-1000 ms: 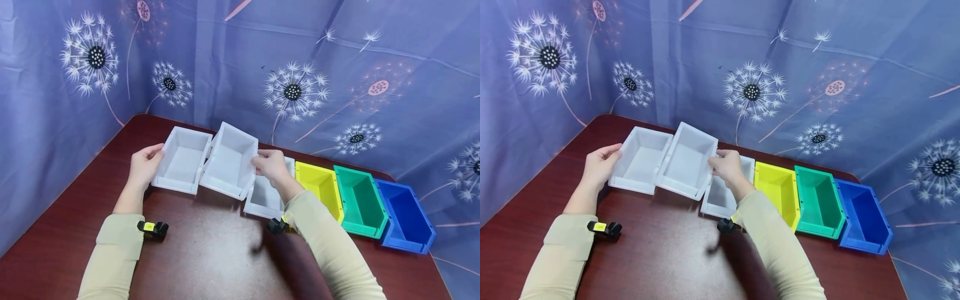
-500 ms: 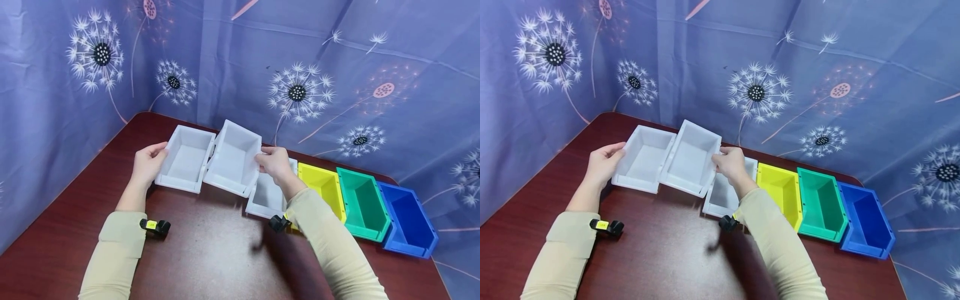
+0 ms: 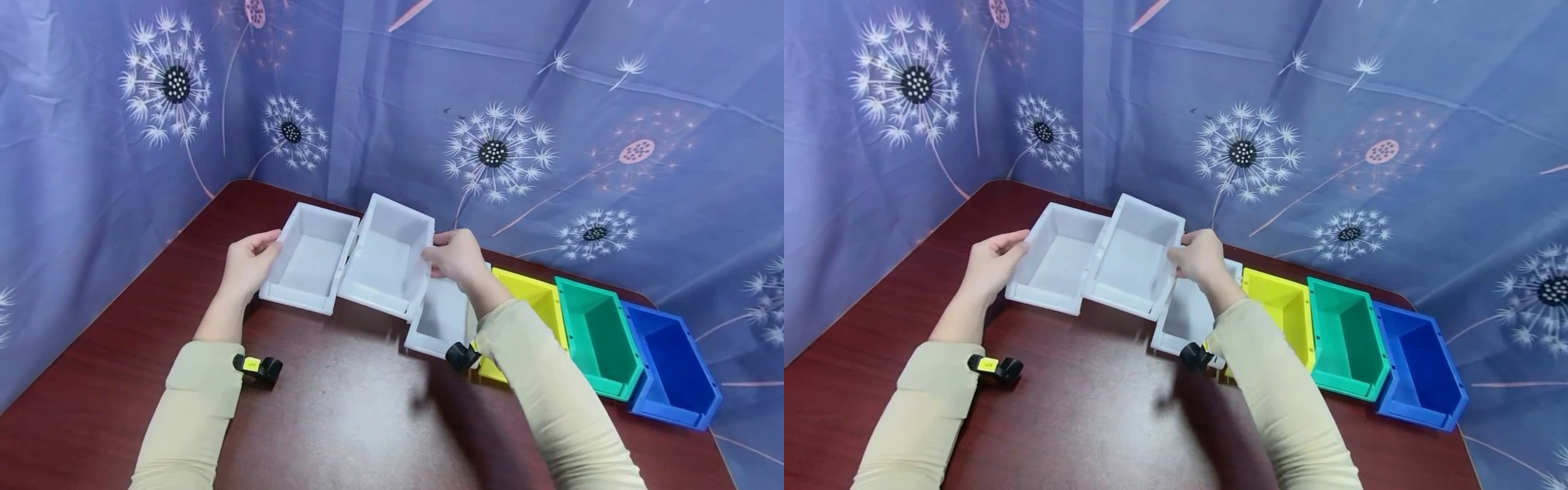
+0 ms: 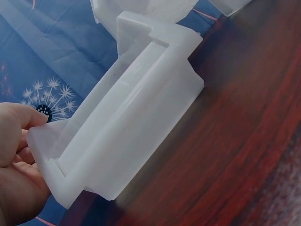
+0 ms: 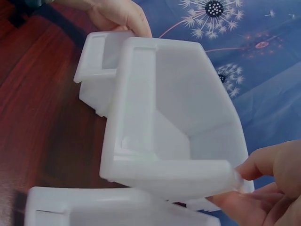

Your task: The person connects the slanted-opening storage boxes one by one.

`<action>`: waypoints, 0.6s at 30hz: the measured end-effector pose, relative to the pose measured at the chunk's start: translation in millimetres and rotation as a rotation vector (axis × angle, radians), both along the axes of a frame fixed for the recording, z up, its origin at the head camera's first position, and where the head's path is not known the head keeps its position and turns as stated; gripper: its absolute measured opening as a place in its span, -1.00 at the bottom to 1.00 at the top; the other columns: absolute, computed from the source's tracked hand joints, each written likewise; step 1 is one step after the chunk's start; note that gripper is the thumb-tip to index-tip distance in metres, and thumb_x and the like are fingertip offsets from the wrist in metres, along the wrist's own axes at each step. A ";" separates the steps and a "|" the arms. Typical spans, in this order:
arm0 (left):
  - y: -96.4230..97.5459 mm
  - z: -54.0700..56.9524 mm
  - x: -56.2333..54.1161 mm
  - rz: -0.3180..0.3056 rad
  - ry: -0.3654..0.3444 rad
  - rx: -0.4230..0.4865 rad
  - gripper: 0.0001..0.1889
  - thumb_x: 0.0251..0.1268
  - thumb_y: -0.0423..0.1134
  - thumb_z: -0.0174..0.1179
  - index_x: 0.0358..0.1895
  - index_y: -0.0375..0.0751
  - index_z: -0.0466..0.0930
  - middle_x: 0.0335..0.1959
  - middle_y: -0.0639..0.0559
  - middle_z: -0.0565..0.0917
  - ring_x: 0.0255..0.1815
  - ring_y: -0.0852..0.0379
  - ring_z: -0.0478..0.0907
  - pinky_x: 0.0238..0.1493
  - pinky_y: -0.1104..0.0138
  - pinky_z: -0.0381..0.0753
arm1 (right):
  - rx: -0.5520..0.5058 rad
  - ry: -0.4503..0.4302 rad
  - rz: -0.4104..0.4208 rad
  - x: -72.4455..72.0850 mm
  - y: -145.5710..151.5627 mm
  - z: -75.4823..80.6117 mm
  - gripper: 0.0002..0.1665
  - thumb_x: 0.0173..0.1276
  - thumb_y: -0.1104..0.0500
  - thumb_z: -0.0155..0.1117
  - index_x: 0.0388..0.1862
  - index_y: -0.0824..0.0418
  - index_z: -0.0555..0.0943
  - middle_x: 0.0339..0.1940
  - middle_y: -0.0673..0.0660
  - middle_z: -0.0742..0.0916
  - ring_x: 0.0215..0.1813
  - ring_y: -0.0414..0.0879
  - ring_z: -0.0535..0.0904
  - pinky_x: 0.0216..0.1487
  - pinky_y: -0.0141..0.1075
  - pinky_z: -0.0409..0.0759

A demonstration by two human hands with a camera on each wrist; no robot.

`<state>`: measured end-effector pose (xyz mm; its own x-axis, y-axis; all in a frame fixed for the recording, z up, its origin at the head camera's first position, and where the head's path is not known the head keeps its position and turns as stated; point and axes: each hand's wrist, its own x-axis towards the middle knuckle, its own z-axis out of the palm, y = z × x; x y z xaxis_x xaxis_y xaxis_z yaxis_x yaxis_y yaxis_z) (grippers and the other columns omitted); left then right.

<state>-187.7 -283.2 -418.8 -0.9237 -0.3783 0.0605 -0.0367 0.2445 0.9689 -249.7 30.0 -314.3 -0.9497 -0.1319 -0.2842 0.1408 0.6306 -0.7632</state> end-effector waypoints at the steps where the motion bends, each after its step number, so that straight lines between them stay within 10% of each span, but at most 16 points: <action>1: 0.2 -0.2 -0.2 0.001 0.004 0.000 -0.61 0.34 -0.25 0.08 0.19 -0.30 0.51 0.07 -0.25 0.61 -0.20 0.49 0.45 -0.17 0.68 0.43 | 0.027 0.013 0.014 0.0 -1.2 2.2 -0.44 0.25 0.20 0.23 0.24 0.34 0.48 0.09 0.23 0.65 -0.12 0.03 0.67 -0.21 -0.23 0.68; 6: 0.8 0.0 -0.6 -0.001 0.003 -0.010 -0.61 0.34 -0.24 0.09 0.19 -0.29 0.51 0.09 -0.24 0.60 -0.17 0.47 0.45 -0.16 0.68 0.42 | 0.190 0.100 0.079 1.5 -10.1 9.8 -0.34 0.18 -0.17 0.30 0.06 0.30 0.54 -0.31 0.14 0.63 -0.39 0.01 0.68 -0.31 -0.27 0.65; 13: 1.5 0.9 -0.3 -0.007 -0.011 -0.041 -0.61 0.35 -0.23 0.07 0.19 -0.27 0.52 0.08 -0.23 0.62 -0.18 0.44 0.45 -0.18 0.68 0.42 | 0.388 0.170 0.129 1.5 -24.1 7.5 0.48 -0.22 -0.71 0.11 0.45 0.31 0.15 0.07 0.22 0.61 -0.15 -0.03 0.57 -0.23 -0.26 0.55; 18: 2.3 0.6 -0.4 -0.011 -0.002 -0.059 -0.62 0.35 -0.24 0.06 0.18 -0.28 0.52 0.06 -0.24 0.62 -0.22 0.47 0.44 -0.21 0.68 0.42 | 0.550 0.160 0.158 2.4 -35.8 8.0 0.71 -0.44 -0.84 -0.06 0.54 0.22 -0.13 -0.24 0.15 0.66 -0.22 -0.02 0.57 -0.41 -0.26 0.48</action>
<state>-188.1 -280.8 -418.1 -0.9280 -0.3640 0.0799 -0.0361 0.3013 0.9529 -247.3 -5.7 -306.3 -0.9672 -0.1492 -0.2056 -0.0768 0.9433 -0.3228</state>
